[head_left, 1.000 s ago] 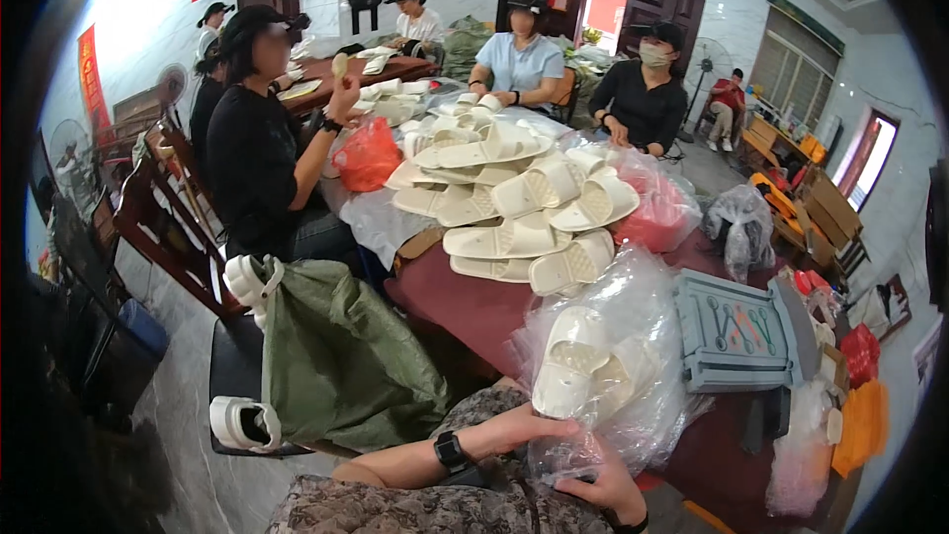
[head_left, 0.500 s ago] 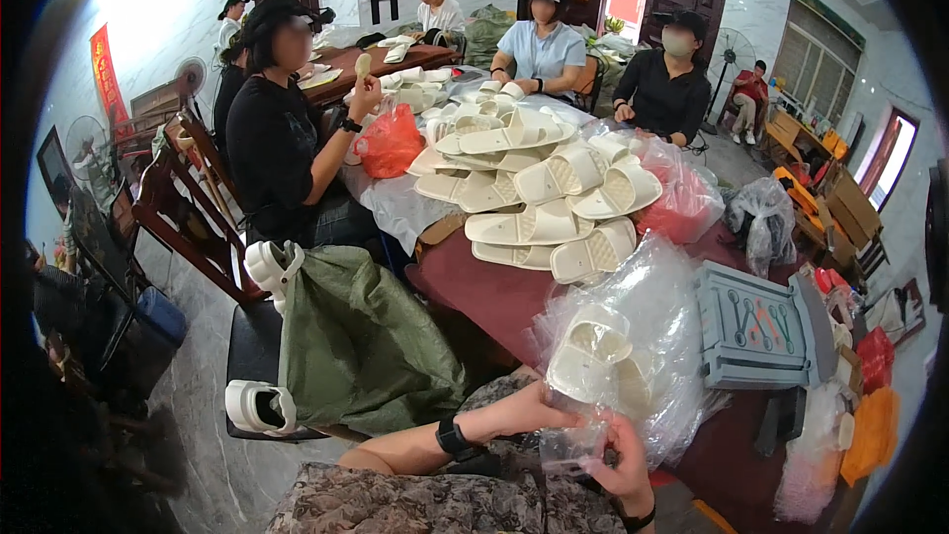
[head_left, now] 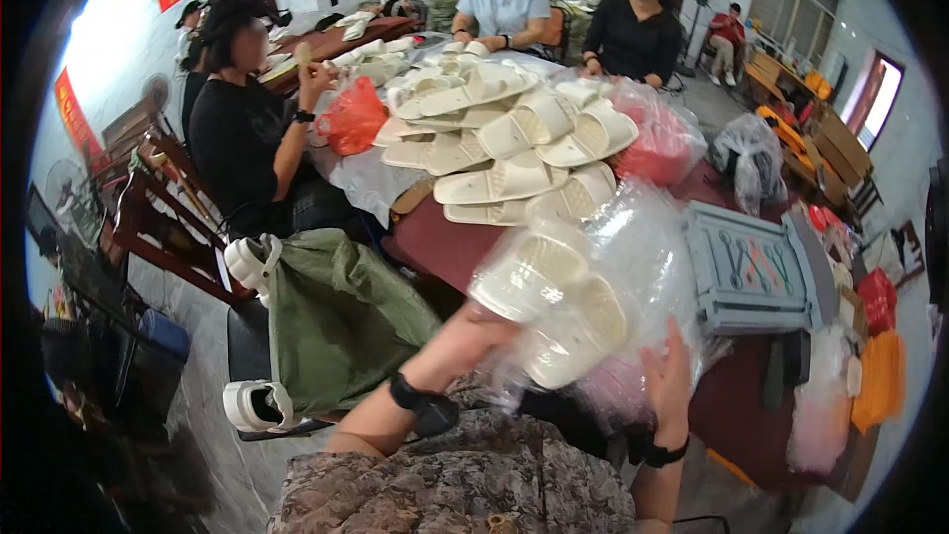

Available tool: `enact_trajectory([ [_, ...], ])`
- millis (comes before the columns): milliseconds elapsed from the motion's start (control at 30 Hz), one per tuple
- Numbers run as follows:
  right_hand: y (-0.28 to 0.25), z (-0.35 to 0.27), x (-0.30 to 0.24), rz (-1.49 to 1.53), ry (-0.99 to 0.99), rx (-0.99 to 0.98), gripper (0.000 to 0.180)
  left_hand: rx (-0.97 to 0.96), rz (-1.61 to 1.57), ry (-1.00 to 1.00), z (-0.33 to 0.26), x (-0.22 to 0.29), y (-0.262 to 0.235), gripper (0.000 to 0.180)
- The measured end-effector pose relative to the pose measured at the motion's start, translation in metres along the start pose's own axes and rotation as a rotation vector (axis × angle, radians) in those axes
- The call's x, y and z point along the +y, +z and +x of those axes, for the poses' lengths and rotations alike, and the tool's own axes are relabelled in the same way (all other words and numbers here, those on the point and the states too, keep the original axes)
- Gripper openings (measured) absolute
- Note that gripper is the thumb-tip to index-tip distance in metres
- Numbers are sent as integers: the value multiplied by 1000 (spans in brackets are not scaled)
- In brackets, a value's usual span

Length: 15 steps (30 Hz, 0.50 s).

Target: Inspecting and packing plastic sandals into plastic bags in a workshop environment.

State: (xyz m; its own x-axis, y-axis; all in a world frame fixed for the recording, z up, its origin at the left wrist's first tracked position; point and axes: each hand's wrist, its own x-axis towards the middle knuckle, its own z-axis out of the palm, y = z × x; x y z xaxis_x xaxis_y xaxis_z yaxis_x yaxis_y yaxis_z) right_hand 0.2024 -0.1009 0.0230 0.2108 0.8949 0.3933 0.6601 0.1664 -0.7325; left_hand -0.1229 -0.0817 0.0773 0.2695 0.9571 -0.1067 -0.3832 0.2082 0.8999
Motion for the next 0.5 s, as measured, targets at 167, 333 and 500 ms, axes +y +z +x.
enact_trajectory([
  [167, 16, -10, 29, -308, -203, -171, 56, 271, 147, 202, -6, 59, -60, 53],
  [333, 17, -14, 30, -258, -163, -191, 55, 384, 735, 232, -32, 104, -150, 35],
  [500, 21, -19, 36, -261, -167, -127, 55, 597, 832, 172, -49, 99, -217, 39],
])
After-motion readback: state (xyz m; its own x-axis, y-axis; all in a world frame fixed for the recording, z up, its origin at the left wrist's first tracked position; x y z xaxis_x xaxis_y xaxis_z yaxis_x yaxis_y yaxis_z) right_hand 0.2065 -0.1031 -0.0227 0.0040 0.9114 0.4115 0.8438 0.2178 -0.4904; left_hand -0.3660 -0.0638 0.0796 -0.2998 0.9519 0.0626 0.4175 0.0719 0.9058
